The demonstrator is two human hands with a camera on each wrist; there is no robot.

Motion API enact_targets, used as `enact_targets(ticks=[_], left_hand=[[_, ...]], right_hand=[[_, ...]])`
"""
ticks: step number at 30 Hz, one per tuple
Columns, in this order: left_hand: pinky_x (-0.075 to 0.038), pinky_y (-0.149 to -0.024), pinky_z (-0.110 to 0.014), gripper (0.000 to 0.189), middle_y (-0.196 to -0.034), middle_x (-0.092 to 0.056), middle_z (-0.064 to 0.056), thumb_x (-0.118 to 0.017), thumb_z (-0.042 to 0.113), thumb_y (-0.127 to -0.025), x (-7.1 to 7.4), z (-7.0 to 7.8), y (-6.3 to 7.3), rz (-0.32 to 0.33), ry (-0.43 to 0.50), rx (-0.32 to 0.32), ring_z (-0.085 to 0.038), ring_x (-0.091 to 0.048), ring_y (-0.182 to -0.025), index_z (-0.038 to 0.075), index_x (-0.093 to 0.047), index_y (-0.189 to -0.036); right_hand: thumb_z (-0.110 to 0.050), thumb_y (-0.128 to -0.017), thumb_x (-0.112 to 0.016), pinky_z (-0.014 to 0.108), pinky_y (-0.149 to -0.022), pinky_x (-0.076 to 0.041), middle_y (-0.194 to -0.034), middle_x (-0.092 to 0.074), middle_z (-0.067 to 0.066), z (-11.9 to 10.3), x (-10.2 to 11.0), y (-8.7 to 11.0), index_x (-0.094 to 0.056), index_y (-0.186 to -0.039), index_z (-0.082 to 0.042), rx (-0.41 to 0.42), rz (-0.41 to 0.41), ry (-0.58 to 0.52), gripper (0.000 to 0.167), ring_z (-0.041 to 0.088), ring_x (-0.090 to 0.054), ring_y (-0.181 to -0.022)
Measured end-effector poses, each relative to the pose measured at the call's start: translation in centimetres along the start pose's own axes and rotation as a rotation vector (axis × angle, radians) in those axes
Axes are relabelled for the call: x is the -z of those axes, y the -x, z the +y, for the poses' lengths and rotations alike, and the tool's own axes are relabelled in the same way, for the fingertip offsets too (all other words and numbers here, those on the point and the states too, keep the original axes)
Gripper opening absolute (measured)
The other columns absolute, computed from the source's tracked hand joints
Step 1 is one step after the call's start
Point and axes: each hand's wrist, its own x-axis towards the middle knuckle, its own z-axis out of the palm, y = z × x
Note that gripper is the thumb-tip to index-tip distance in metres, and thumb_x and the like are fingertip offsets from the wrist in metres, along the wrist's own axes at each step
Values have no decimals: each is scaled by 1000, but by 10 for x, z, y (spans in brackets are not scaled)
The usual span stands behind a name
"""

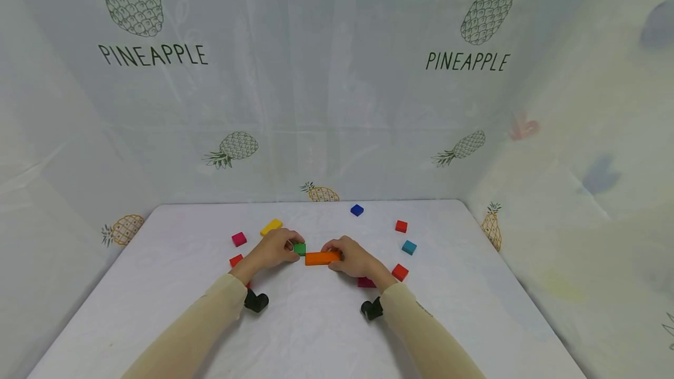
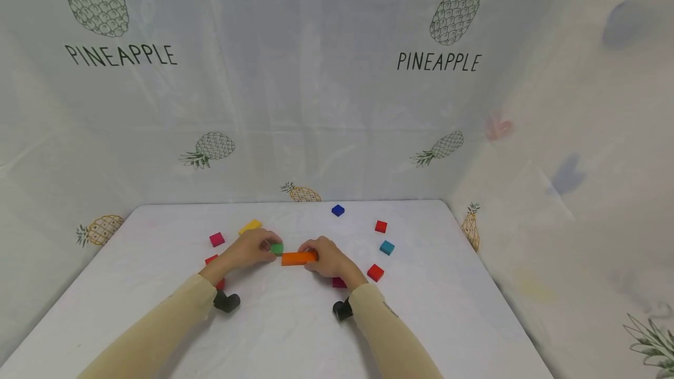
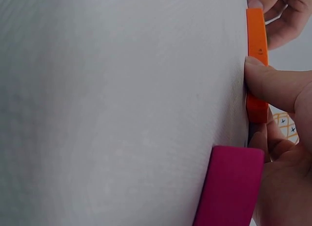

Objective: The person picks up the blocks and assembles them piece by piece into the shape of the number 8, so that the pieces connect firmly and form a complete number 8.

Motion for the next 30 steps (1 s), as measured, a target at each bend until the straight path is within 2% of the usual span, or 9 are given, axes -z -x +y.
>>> enact_targets(ticks=[6, 12, 18, 22, 30], left_hand=[[-59, -91, -37, 36, -110, -70, 4, -86, 15, -90, 1, -5, 1, 5, -10, 21, -17, -62, -99, 15, -76, -125], [-58, -94, -41, 44, -122, -73, -2, -86, 14, -89, 15, -10, 10, 31, -54, -42, -21, -66, -105, 11, -73, -131], [-56, -98, -49, 47, -130, -71, -11, -84, 17, -93, 37, -14, 29, 50, -48, -38, -33, -65, -116, 9, -69, -137], [-55, -98, -53, 48, -129, -71, -12, -84, 18, -92, 49, -19, 42, 85, -93, -22, -36, -65, -117, 10, -68, -137], [-57, -96, -55, 49, -128, -70, -15, -85, 21, -92, 61, -37, 68, 126, -157, 37, -38, -64, -118, 11, -68, -137]], right_hand=[[-16, -101, -75, 44, -102, -49, -115, -56, 3, -2, 0, 1, -68, -130, -22, 2, -2, -1, 30, 20, -52, -107], [-16, -101, -75, 44, -102, -48, -114, -57, 3, -2, 1, 1, -68, -130, -20, 9, -1, 0, 30, 20, -52, -107], [-16, -101, -74, 43, -102, -48, -114, -56, 2, -2, 1, 1, -68, -130, -21, 10, 0, 7, 30, 19, -52, -107], [-17, -101, -74, 43, -101, -48, -114, -56, 2, -2, 1, 1, -68, -130, -21, 10, 0, 11, 30, 19, -52, -107], [-17, -101, -74, 43, -103, -48, -114, -56, 2, -1, 0, 1, -68, -130, -21, 9, 0, 8, 29, 20, -52, -108]])
